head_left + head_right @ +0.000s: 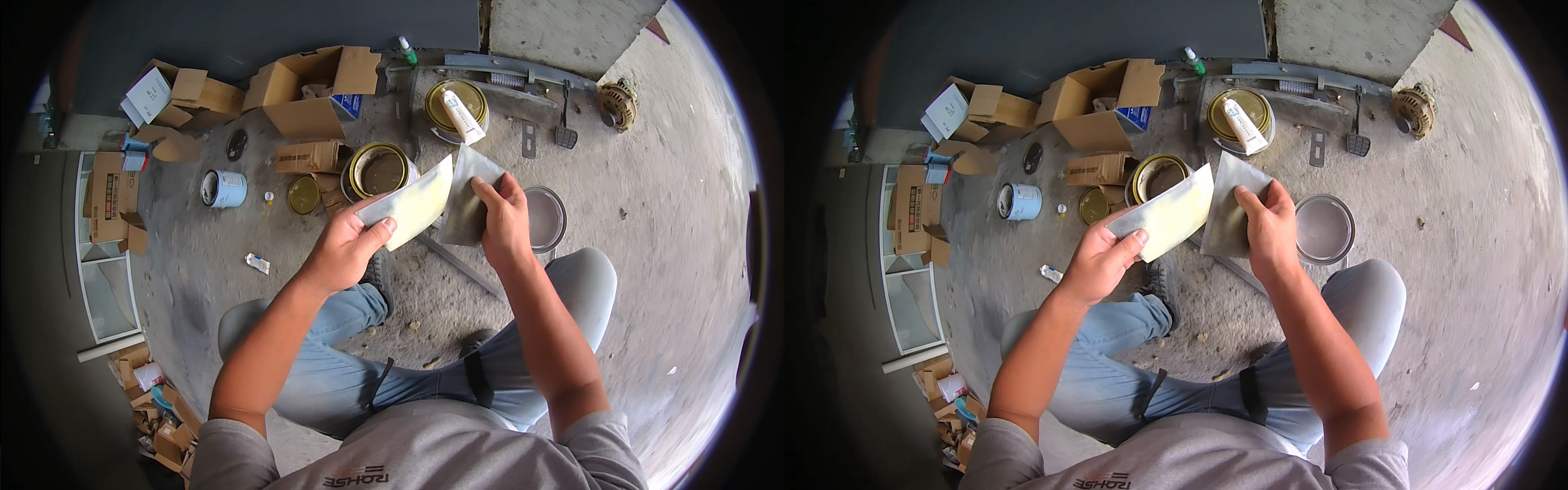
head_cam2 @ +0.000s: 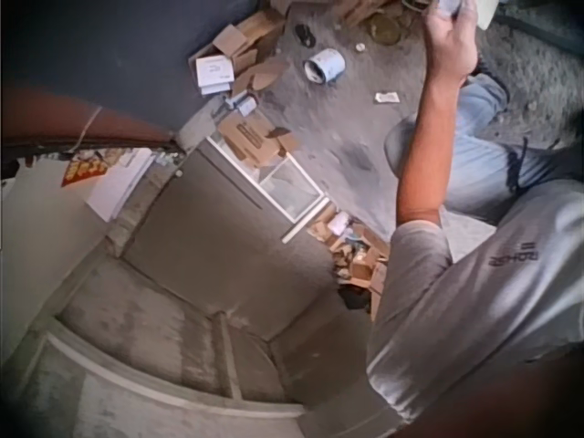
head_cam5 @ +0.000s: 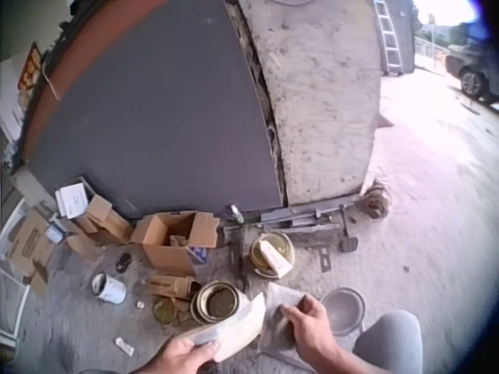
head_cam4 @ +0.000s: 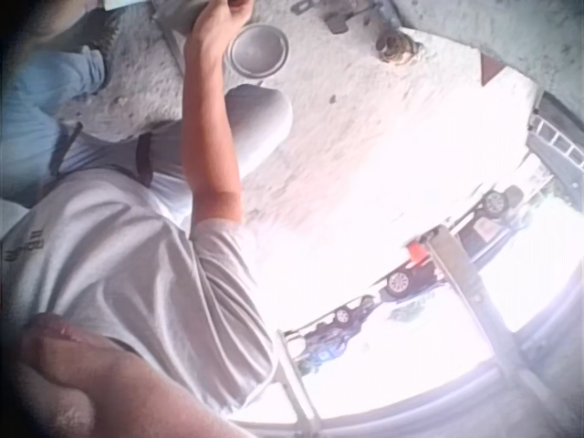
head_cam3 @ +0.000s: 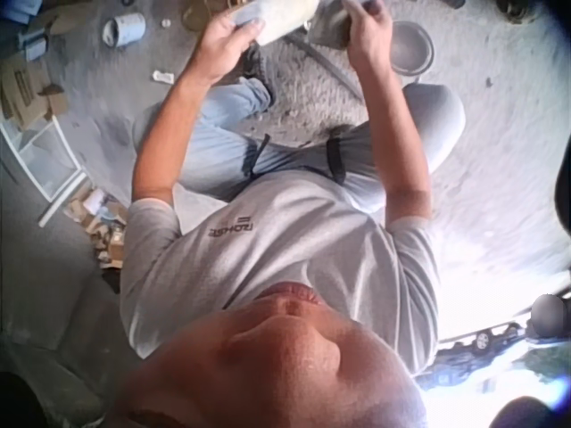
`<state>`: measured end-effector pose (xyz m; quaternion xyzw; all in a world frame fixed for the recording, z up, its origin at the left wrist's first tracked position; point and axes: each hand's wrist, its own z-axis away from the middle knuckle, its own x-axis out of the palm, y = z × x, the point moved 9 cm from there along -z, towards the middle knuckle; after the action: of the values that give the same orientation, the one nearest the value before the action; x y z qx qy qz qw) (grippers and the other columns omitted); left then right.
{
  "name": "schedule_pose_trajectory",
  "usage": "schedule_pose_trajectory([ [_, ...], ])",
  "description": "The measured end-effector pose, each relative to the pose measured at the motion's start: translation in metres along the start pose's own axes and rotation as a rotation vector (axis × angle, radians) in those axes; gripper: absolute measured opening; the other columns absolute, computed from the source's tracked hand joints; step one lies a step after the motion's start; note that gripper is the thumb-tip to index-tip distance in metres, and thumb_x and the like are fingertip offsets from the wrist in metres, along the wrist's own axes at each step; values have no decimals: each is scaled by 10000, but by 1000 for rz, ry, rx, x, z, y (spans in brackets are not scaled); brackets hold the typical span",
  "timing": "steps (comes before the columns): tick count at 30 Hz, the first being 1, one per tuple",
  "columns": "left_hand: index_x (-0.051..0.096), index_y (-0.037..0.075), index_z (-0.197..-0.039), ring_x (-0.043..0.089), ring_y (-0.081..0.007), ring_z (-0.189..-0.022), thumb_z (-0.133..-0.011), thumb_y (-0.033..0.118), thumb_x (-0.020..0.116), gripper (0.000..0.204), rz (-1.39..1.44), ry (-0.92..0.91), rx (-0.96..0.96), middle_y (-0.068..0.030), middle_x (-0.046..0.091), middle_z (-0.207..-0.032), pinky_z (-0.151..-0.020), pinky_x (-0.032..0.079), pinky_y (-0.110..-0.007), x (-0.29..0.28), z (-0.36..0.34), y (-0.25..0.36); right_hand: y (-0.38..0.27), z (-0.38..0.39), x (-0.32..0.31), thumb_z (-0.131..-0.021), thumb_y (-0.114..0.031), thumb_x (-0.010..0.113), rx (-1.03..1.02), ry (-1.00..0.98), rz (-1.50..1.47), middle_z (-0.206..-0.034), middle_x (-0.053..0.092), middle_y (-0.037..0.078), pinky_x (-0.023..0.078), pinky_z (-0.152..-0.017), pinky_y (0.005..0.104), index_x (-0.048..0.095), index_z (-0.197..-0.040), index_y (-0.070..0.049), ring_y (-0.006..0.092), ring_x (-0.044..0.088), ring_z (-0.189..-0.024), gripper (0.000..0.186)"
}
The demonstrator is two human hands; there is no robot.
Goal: The person walks through a car repair shop holding sandpaper, then squats to open a paint can with a screwdriver. They apply a substance from a tube onto the sandpaper and place it into the can, preparing materials for painting.
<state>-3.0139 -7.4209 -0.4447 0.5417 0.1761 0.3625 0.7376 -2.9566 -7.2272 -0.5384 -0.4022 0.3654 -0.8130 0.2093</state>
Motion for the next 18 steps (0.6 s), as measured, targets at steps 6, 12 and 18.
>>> schedule_pose_trajectory([
  [6, 449, -24, -1473, 580, -106, -1128, -1022, 54, 527, 464, -108, -9, 40, -83, 631, -1291, -989, 460, -273, 13, -2, -4, -8, 17, 17, -940, -71, 657, -156, -25, 177, -927, 662, 40, 492, -757, 269, 591, -1050, 23, 83, 579, -832, 158],
  [12, 376, -1, -1517, 556, -116, -1170, -1061, 126, 466, 482, 114, -7, -22, -75, 574, -1350, -1005, 456, -289, 17, -10, -15, -16, 45, 47, -933, -40, 656, -225, -145, 324, -901, 638, 39, 486, -785, 270, 574, -1028, 23, 87, 568, -862, 140],
  [18, 410, -8, -1497, 548, -150, -1217, -1079, 179, 443, 459, 124, 1, 78, -93, 567, -1371, -1046, 443, -325, 19, -8, -5, -40, 1, -12, -953, -92, 645, -129, 69, 33, -937, 664, 38, 504, -780, 267, 592, -1032, -5, 104, 621, -827, 130],
])
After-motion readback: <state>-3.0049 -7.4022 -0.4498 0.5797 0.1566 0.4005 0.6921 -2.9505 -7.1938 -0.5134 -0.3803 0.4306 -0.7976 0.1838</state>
